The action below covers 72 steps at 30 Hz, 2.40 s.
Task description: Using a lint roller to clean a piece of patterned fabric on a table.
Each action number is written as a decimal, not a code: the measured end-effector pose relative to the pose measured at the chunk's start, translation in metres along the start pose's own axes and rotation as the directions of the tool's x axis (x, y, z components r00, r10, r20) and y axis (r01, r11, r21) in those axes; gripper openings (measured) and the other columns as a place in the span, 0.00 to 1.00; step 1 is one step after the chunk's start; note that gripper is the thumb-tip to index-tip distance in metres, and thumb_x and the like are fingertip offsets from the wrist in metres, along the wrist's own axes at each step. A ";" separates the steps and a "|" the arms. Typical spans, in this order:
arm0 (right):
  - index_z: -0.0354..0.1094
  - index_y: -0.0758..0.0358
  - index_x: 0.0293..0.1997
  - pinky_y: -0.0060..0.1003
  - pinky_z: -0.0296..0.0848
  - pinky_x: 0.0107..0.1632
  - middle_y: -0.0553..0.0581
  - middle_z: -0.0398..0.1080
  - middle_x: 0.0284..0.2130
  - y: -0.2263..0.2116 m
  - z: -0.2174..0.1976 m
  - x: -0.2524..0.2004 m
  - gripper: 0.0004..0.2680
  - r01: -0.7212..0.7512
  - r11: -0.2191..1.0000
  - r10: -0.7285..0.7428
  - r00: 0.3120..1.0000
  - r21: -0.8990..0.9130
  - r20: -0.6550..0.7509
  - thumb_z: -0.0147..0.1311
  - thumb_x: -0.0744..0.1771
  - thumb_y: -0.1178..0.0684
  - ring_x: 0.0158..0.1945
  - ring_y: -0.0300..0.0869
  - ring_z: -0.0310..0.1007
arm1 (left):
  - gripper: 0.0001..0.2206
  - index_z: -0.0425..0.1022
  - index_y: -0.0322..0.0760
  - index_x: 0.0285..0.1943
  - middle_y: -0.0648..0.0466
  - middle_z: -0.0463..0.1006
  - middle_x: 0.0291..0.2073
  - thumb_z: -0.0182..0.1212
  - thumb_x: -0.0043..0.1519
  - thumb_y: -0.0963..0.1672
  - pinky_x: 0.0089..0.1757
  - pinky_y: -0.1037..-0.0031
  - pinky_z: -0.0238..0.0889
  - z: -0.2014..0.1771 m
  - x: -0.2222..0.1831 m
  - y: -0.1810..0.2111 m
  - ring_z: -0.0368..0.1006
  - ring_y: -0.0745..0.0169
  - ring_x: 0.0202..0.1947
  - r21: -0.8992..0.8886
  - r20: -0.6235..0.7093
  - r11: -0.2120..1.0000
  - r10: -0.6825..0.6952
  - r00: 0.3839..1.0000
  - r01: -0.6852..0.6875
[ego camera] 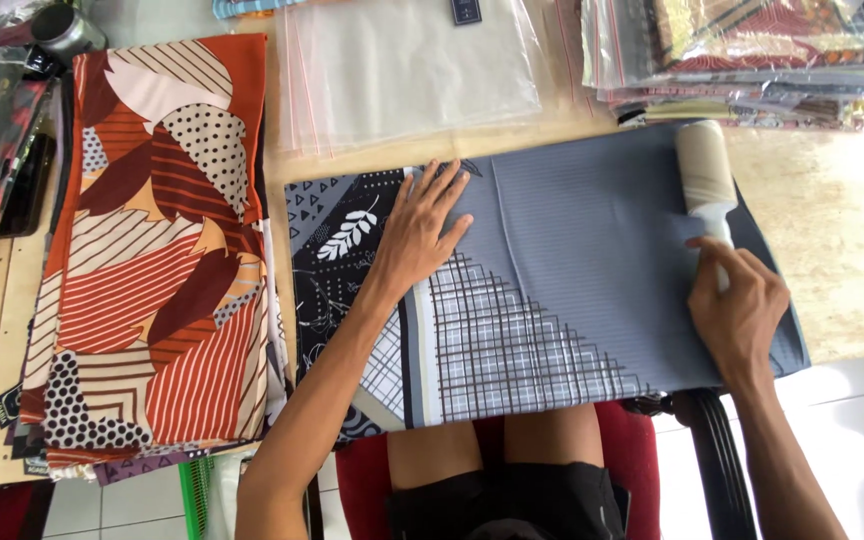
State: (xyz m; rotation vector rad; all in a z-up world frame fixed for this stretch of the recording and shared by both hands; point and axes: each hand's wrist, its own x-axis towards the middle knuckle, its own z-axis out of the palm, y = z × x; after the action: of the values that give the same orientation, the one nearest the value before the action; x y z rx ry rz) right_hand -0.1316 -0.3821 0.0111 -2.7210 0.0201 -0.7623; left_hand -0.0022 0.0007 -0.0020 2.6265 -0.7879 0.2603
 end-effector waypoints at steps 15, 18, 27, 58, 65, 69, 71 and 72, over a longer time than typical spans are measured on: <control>0.81 0.50 0.59 0.46 0.60 0.36 0.54 0.64 0.30 0.027 0.015 -0.031 0.09 -0.113 0.977 0.121 0.992 -0.178 0.032 0.57 0.78 0.63 0.31 0.52 0.65 | 0.18 0.74 0.40 0.57 0.52 0.70 0.48 0.62 0.64 0.51 0.48 0.62 0.67 -0.006 0.001 0.012 0.66 0.56 0.49 -0.064 -0.071 0.995 -0.077 0.995 0.073; 0.80 0.43 0.59 0.41 0.60 0.35 0.52 0.60 0.28 0.014 0.013 -0.029 0.11 -0.071 0.980 0.084 0.995 -0.185 0.061 0.59 0.79 0.63 0.29 0.45 0.63 | 0.17 0.74 0.41 0.57 0.52 0.70 0.50 0.61 0.64 0.51 0.47 0.62 0.65 -0.011 0.000 0.011 0.65 0.56 0.49 -0.104 -0.081 0.992 -0.078 0.994 0.070; 0.78 0.51 0.54 0.38 0.56 0.35 0.52 0.63 0.28 -0.007 -0.005 -0.014 0.12 0.015 0.973 -0.031 0.998 0.230 0.063 0.52 0.74 0.67 0.25 0.43 0.56 | 0.11 0.75 0.35 0.54 0.49 0.77 0.47 0.60 0.66 0.44 0.55 0.56 0.67 -0.026 -0.002 0.005 0.73 0.56 0.49 -0.276 -0.049 0.961 -0.045 0.998 0.030; 0.80 0.40 0.39 0.34 0.70 0.32 0.45 0.70 0.20 -0.080 -0.003 -0.057 0.08 0.137 0.984 -0.150 0.983 0.117 0.105 0.55 0.66 0.54 0.25 0.42 0.72 | 0.11 0.71 0.46 0.54 0.58 0.63 0.29 0.60 0.65 0.46 0.39 0.57 0.65 -0.018 -0.010 -0.006 0.69 0.51 0.37 -0.155 -0.097 0.987 0.036 0.995 -0.051; 0.77 0.45 0.50 0.55 0.71 0.36 0.60 0.70 0.27 -0.021 -0.024 -0.043 0.08 -0.139 0.989 0.135 0.988 0.043 0.076 0.52 0.70 0.55 0.31 0.62 0.73 | 0.15 0.70 0.46 0.59 0.54 0.67 0.37 0.61 0.64 0.47 0.44 0.50 0.64 -0.019 -0.018 -0.007 0.69 0.46 0.46 -0.154 0.064 0.986 -0.059 0.996 0.068; 0.76 0.52 0.48 0.52 0.72 0.44 0.62 0.77 0.35 -0.036 -0.043 -0.043 0.11 -0.247 0.908 0.210 0.967 0.338 0.144 0.47 0.71 0.64 0.39 0.62 0.76 | 0.26 0.70 0.30 0.60 0.30 0.72 0.48 0.71 0.56 0.48 0.46 0.38 0.64 -0.054 -0.046 0.043 0.70 0.24 0.50 -0.205 0.266 0.973 -0.045 0.963 0.102; 0.77 0.51 0.47 0.49 0.72 0.45 0.59 0.78 0.36 -0.056 -0.045 -0.048 0.11 -0.242 0.883 0.182 0.966 0.403 0.183 0.47 0.70 0.63 0.39 0.60 0.77 | 0.25 0.69 0.35 0.62 0.35 0.74 0.49 0.70 0.55 0.45 0.50 0.40 0.63 -0.129 -0.069 0.106 0.69 0.29 0.52 -0.452 0.438 0.880 0.079 0.895 0.144; 0.77 0.50 0.46 0.47 0.73 0.46 0.56 0.80 0.37 -0.067 -0.045 -0.055 0.11 -0.251 0.851 0.160 0.961 0.462 0.226 0.47 0.70 0.63 0.39 0.57 0.78 | 0.26 0.69 0.39 0.63 0.40 0.75 0.50 0.70 0.53 0.41 0.53 0.42 0.62 -0.166 -0.082 0.137 0.68 0.33 0.53 -0.654 0.556 0.720 0.249 0.793 0.233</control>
State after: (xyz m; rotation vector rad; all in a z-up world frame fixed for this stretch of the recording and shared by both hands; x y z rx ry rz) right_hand -0.2062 -0.3263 0.0400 -2.2432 0.0694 -0.3882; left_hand -0.1576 0.0037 0.1676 1.9248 -0.8623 -0.8115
